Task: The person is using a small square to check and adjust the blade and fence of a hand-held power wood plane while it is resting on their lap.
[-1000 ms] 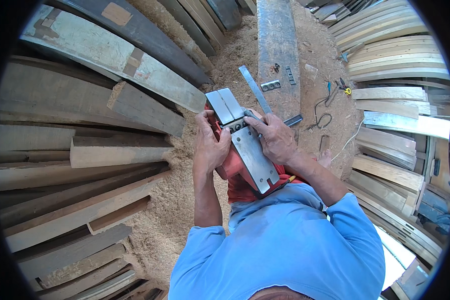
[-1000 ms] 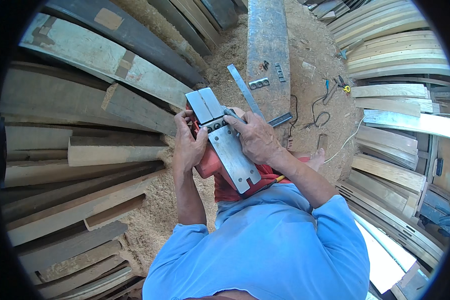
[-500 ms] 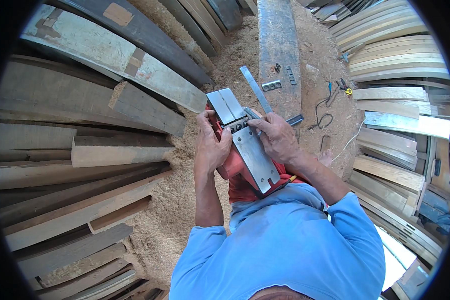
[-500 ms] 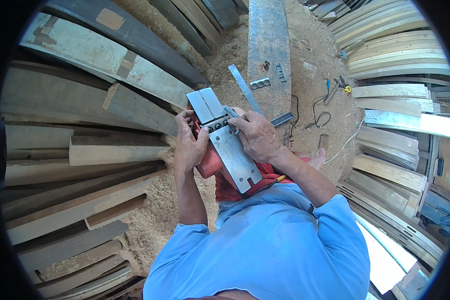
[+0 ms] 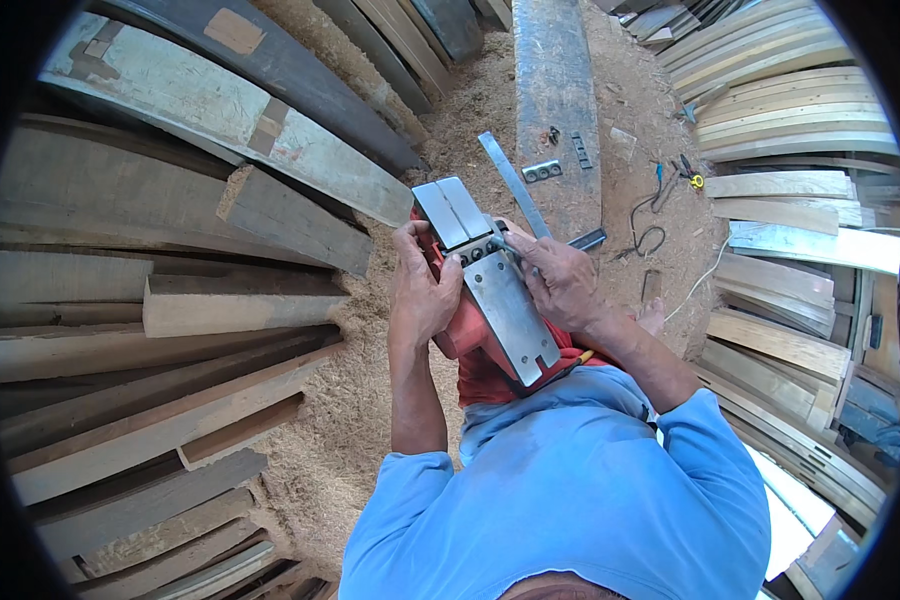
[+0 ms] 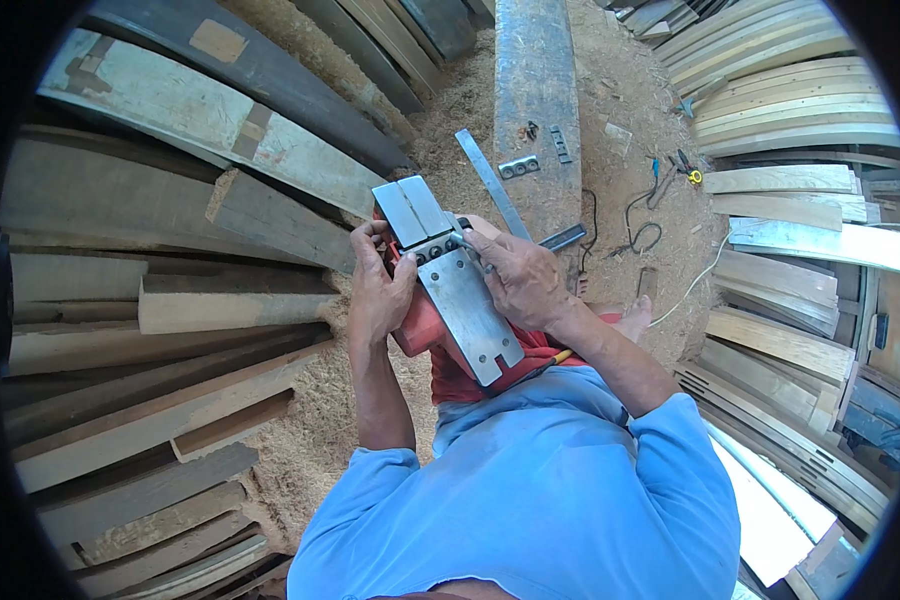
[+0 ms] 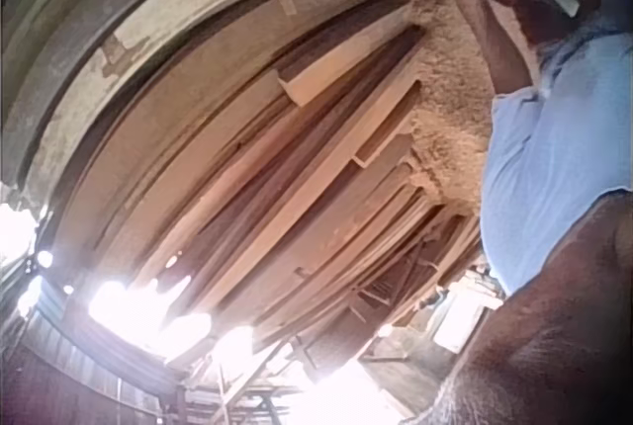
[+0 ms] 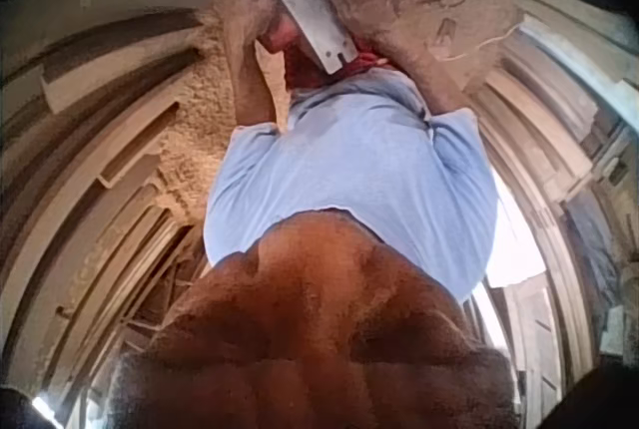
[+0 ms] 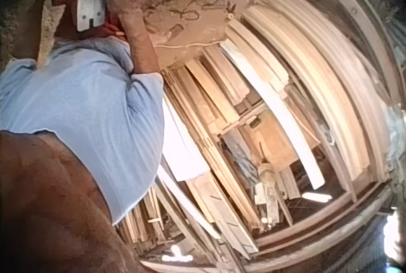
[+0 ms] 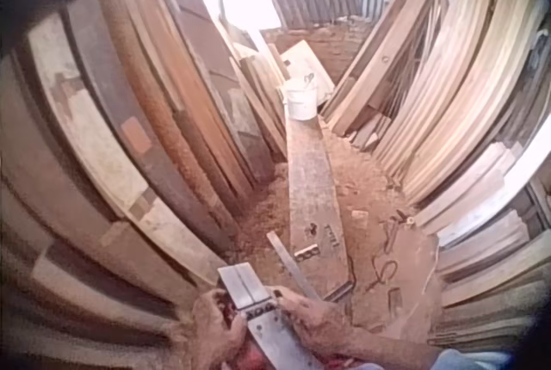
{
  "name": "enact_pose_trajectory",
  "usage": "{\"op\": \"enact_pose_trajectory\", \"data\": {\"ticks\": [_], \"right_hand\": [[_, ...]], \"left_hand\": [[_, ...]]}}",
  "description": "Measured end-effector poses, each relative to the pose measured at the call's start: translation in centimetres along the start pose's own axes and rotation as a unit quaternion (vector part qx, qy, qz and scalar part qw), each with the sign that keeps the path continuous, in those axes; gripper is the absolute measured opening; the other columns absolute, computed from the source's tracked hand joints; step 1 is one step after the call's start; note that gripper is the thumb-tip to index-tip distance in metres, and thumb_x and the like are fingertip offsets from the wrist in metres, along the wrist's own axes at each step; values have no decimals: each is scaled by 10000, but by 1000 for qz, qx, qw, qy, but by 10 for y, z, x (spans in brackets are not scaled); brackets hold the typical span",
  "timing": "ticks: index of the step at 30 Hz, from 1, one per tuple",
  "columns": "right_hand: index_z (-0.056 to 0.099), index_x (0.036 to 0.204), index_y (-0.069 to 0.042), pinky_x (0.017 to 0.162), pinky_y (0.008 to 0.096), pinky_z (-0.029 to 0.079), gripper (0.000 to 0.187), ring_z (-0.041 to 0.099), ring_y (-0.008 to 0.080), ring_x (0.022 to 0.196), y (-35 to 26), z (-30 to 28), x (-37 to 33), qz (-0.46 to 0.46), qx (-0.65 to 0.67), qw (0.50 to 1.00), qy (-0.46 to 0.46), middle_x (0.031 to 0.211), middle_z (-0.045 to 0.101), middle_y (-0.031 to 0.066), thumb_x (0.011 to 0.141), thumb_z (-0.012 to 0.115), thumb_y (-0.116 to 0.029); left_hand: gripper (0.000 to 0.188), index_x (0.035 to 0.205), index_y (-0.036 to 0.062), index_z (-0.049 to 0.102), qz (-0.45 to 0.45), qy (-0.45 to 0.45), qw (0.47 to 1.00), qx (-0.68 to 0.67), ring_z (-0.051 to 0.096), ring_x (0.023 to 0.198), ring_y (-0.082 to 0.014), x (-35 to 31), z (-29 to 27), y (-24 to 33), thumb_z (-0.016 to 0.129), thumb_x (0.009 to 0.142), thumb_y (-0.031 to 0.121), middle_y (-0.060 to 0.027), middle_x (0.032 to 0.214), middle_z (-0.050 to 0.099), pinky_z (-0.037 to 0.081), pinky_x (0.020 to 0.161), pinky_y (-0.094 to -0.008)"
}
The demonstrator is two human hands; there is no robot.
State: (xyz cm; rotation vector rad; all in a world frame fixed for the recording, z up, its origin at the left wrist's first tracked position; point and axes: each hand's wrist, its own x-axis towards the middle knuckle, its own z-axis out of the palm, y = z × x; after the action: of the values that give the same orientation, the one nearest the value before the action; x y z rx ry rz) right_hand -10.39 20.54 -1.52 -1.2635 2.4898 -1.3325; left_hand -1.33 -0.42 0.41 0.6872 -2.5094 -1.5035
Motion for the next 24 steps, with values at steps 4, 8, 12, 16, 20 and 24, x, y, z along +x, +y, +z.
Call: {"op": "enact_pose_trajectory", "data": {"ticks": [4, 8, 12, 16, 20, 24], "right_hand": [[578, 1460, -79, 718, 437, 533, 535, 663, 326, 801, -5, -15, 3, 36, 11, 999, -37, 901, 647, 154, 930, 596, -5], [601, 1463, -141, 696, 413, 534, 569, 661, 293, 773, 2, -9, 4, 30, -2, 1000, 0, 870, 638, 122, 915, 609, 10], [624, 1448, -173, 719, 426, 525, 589, 643, 315, 796, 4, -3, 10, 62, -49, 996, -38, 905, 620, 132, 892, 603, 18], [646, 1424, -172, 772, 468, 513, 547, 626, 350, 846, 3, 8, 16, 51, -62, 995, -60, 965, 595, 158, 905, 594, -6], [655, 1415, -169, 851, 474, 509, 539, 626, 359, 929, 5, 11, 14, 38, -64, 993, -93, 1012, 610, 174, 906, 593, -5], [664, 1395, -141, 931, 465, 503, 514, 622, 367, 1027, -3, 8, 11, 33, -68, 993, -95, 1168, 642, 193, 904, 596, -4]], "left_hand": [[583, 1405, -4, 330, -18, -3, 1000, -16, 644, 1162, -404, -2, -1, 1, 622, 922, 142, -276, 1267, 599, 483, 1038, -486], [577, 1405, -5, 329, -10, -2, 1000, -4, 640, 1170, -407, -2, -2, 3, 616, 926, 142, -285, 1276, 593, 480, 1042, -485], [550, 1403, -7, 341, -10, -3, 1000, -3, 615, 1211, -399, -1, -1, 0, 613, 947, 136, -293, 1288, 586, 470, 1066, -488], [516, 1388, -9, 359, -25, -6, 1000, -1, 608, 1224, -394, 1, 0, 4, 608, 957, 128, -293, 1292, 585, 466, 1070, -492], [563, 1406, -13, 348, -9, 1, 1000, 1, 620, 1179, -434, 2, 1, -3, 607, 932, 146, -305, 1273, 588, 467, 1052, -505], [560, 1404, -2, 355, -21, 0, 1000, -6, 618, 1182, -440, 1, 1, -2, 609, 930, 155, -308, 1280, 585, 463, 1055, -512]]}}
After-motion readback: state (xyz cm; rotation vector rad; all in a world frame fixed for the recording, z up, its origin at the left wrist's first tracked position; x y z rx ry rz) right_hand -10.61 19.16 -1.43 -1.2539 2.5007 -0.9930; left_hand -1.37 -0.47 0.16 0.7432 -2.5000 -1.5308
